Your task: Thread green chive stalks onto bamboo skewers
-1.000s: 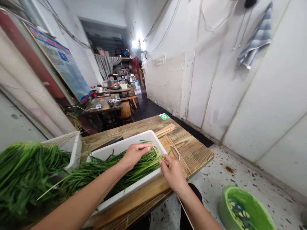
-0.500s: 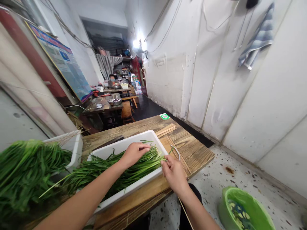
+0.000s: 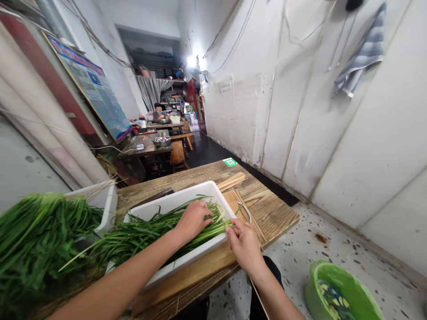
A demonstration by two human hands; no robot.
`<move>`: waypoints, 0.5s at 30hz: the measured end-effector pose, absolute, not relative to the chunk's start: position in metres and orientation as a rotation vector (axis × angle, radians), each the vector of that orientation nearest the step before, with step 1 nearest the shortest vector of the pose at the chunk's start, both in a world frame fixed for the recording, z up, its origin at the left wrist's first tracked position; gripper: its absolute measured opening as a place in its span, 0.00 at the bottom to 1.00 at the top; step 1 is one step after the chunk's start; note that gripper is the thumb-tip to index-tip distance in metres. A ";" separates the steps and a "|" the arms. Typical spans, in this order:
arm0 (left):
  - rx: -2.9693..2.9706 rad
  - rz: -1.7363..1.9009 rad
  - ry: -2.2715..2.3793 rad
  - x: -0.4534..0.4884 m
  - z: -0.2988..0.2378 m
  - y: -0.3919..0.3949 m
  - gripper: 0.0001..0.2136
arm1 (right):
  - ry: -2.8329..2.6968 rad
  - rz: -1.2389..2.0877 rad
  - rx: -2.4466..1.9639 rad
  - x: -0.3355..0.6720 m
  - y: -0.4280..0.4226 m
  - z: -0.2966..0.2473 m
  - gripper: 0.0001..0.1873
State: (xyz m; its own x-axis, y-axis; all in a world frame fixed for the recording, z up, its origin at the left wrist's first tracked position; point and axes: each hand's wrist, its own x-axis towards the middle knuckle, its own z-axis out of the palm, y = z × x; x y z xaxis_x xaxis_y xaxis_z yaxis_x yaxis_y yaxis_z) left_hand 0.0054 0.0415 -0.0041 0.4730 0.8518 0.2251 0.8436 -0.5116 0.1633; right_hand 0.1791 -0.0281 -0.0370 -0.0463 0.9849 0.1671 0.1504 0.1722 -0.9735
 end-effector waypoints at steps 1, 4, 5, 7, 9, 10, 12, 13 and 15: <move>2.696 0.419 1.562 0.007 -0.002 0.039 0.06 | -1.432 1.022 -1.174 0.179 -0.028 -0.037 0.12; 2.716 0.303 1.583 0.010 0.003 0.033 0.07 | -1.451 1.017 -1.160 0.180 -0.028 -0.038 0.10; 2.693 0.255 1.581 0.010 0.003 0.033 0.07 | -1.452 1.018 -1.155 0.180 -0.028 -0.038 0.10; 2.622 0.206 1.570 0.009 0.000 0.036 0.08 | -1.451 1.020 -1.158 0.180 -0.028 -0.038 0.10; 2.525 0.226 1.534 0.007 -0.006 0.042 0.07 | -1.448 1.016 -1.167 0.180 -0.027 -0.037 0.10; 2.469 0.244 1.500 0.006 -0.008 0.045 0.06 | -1.450 1.014 -1.168 0.180 -0.026 -0.037 0.11; 2.361 0.289 1.438 0.003 -0.013 0.050 0.07 | -1.463 1.001 -1.163 0.180 -0.025 -0.037 0.11; 2.314 0.328 1.422 0.001 -0.014 0.052 0.07 | -1.475 0.990 -1.159 0.180 -0.025 -0.037 0.11; 2.197 0.459 1.428 -0.001 -0.014 0.055 0.05 | -1.497 0.970 -1.155 0.180 -0.023 -0.037 0.10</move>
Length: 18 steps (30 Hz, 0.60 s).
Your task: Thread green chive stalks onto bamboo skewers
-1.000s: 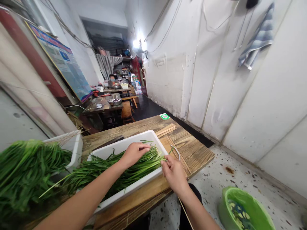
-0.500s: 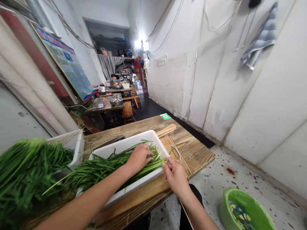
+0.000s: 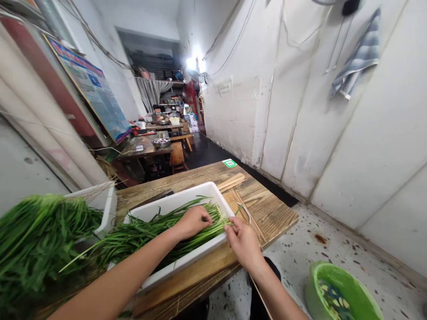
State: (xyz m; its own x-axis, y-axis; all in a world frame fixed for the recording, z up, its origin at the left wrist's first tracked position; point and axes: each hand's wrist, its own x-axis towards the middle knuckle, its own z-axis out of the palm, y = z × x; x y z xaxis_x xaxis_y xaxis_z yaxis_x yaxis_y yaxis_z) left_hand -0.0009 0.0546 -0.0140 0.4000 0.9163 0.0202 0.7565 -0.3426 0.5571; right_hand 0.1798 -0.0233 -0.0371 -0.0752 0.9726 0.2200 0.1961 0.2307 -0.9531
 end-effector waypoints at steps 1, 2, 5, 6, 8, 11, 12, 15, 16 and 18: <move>2.113 0.556 1.441 -0.002 -0.013 0.055 0.05 | -1.503 0.965 -1.155 0.179 -0.022 -0.037 0.09; 2.008 0.665 1.446 -0.002 -0.011 0.055 0.05 | -1.508 0.961 -1.156 0.179 -0.021 -0.036 0.09; 1.687 0.937 1.345 -0.001 -0.003 0.053 0.07 | -1.537 0.946 -1.162 0.177 -0.016 -0.032 0.08; 1.603 0.980 1.288 0.000 -0.002 0.052 0.07 | -1.550 0.939 -1.165 0.177 -0.015 -0.030 0.08; 1.477 1.008 1.204 0.003 0.001 0.050 0.06 | -1.577 0.927 -1.177 0.176 -0.013 -0.026 0.07; 1.382 1.046 1.204 0.007 0.002 0.047 0.07 | -1.611 0.919 -1.191 0.176 -0.012 -0.022 0.06; 1.371 1.060 1.215 0.008 0.002 0.047 0.07 | -1.615 0.917 -1.191 0.176 -0.012 -0.021 0.06; 1.358 1.090 1.222 0.008 0.001 0.047 0.07 | -1.608 0.936 -1.179 0.177 -0.014 -0.020 0.06; 1.361 1.098 1.214 0.008 0.001 0.047 0.08 | -1.604 0.943 -1.176 0.177 -0.014 -0.020 0.06; 1.374 1.111 1.198 0.007 0.000 0.048 0.09 | -1.598 0.948 -1.174 0.176 -0.015 -0.019 0.06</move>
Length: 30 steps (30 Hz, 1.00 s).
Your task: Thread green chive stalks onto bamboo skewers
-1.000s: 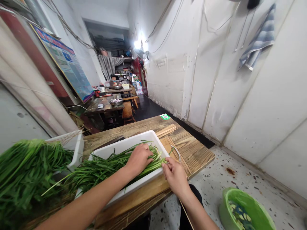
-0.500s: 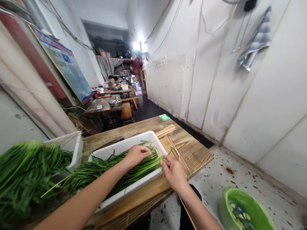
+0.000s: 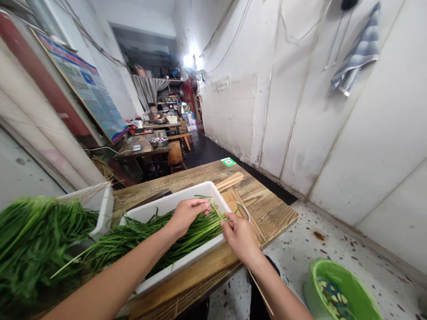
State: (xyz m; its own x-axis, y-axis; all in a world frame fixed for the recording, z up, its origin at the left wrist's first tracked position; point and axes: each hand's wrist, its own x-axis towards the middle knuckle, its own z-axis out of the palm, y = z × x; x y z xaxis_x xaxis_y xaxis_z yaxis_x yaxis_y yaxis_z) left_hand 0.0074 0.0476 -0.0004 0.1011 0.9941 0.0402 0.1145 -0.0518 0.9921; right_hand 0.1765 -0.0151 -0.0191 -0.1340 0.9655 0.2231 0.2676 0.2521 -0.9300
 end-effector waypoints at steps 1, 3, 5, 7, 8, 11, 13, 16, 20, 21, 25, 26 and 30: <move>1.382 1.116 1.195 0.007 -0.001 0.048 0.09 | -1.599 0.944 -1.177 0.176 -0.015 -0.019 0.06; 1.392 1.120 1.205 0.007 -0.002 0.049 0.10 | -1.606 0.941 -1.186 0.176 -0.016 -0.018 0.07; 1.397 1.123 1.210 0.007 -0.003 0.049 0.10 | -1.616 0.946 -1.198 0.176 -0.016 -0.017 0.08; 1.402 1.127 1.206 0.006 -0.003 0.049 0.10 | -1.620 0.946 -1.200 0.177 -0.016 -0.017 0.08; 1.402 1.128 1.206 0.006 -0.003 0.049 0.10 | -1.618 0.944 -1.197 0.177 -0.016 -0.017 0.08; 1.408 1.124 1.219 0.006 -0.003 0.049 0.10 | -1.609 0.952 -1.183 0.177 -0.016 -0.017 0.07; 1.411 1.122 1.217 0.006 -0.003 0.049 0.10 | -1.610 0.963 -1.180 0.177 -0.016 -0.018 0.07; 1.395 1.128 1.218 0.007 -0.003 0.049 0.09 | -1.617 0.957 -1.177 0.177 -0.016 -0.019 0.08; 1.370 1.144 1.243 0.007 -0.003 0.050 0.10 | -1.606 0.937 -1.173 0.177 -0.015 -0.020 0.08; 1.366 1.145 1.250 0.007 -0.003 0.050 0.10 | -1.602 0.936 -1.172 0.177 -0.015 -0.020 0.09; 1.368 1.146 1.272 0.007 -0.004 0.050 0.11 | -1.592 0.962 -1.176 0.177 -0.015 -0.020 0.09; 1.377 1.149 1.280 0.007 -0.005 0.050 0.11 | -1.593 0.971 -1.183 0.177 -0.015 -0.020 0.09; 1.429 1.160 1.314 0.007 -0.006 0.051 0.11 | -1.599 0.979 -1.205 0.176 -0.015 -0.018 0.09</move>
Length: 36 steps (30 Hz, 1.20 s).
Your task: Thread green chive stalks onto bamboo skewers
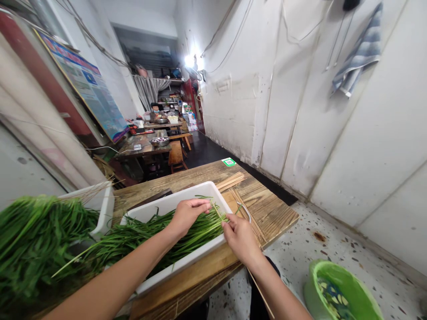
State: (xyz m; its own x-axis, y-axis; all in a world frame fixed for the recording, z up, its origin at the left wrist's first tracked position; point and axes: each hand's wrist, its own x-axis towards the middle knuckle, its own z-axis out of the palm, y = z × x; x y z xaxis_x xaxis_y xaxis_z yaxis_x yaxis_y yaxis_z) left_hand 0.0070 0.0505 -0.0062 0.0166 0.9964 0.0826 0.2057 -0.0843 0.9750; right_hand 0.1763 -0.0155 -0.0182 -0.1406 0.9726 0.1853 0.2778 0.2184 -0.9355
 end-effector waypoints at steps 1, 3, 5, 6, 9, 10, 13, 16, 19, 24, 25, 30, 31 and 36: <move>1.440 1.159 1.319 0.007 -0.007 0.051 0.11 | -1.598 0.980 -1.205 0.176 -0.015 -0.018 0.09; 1.464 1.156 1.327 0.006 -0.007 0.052 0.10 | -1.594 0.992 -1.199 0.176 -0.015 -0.016 0.10; 1.507 1.149 1.329 0.005 -0.008 0.053 0.09 | -1.590 0.995 -1.196 0.175 -0.015 -0.016 0.09; 1.536 1.143 1.325 0.005 -0.008 0.052 0.09 | -1.590 0.985 -1.199 0.175 -0.015 -0.016 0.09; 1.622 1.109 1.310 0.008 -0.005 0.047 0.08 | -1.591 0.929 -1.214 0.173 -0.014 -0.017 0.08; 1.656 1.092 1.307 0.009 -0.004 0.045 0.08 | -1.580 0.916 -1.214 0.172 -0.013 -0.017 0.08; 1.786 1.007 1.284 0.013 0.004 0.037 0.08 | -1.509 0.938 -1.171 0.171 -0.010 -0.015 0.12; 1.841 0.854 1.186 0.011 0.010 0.034 0.09 | -1.515 0.993 -1.105 0.172 -0.009 -0.014 0.14; 1.825 0.826 1.217 0.006 0.010 0.039 0.11 | -1.536 0.997 -1.096 0.175 -0.015 -0.021 0.13; 2.241 0.671 1.476 -0.002 0.000 0.049 0.08 | -1.457 0.994 -1.116 0.181 -0.035 -0.039 0.18; 2.313 0.593 1.487 -0.003 -0.002 0.050 0.07 | -1.450 0.987 -1.131 0.182 -0.039 -0.041 0.19; 2.476 0.440 1.465 -0.002 -0.007 0.051 0.08 | -1.435 0.977 -1.160 0.181 -0.048 -0.042 0.20; 2.519 0.409 1.452 -0.001 -0.007 0.050 0.07 | -1.429 0.990 -1.153 0.181 -0.048 -0.041 0.20; 2.628 0.404 1.441 0.001 -0.004 0.046 0.08 | -1.420 1.028 -1.133 0.181 -0.045 -0.041 0.19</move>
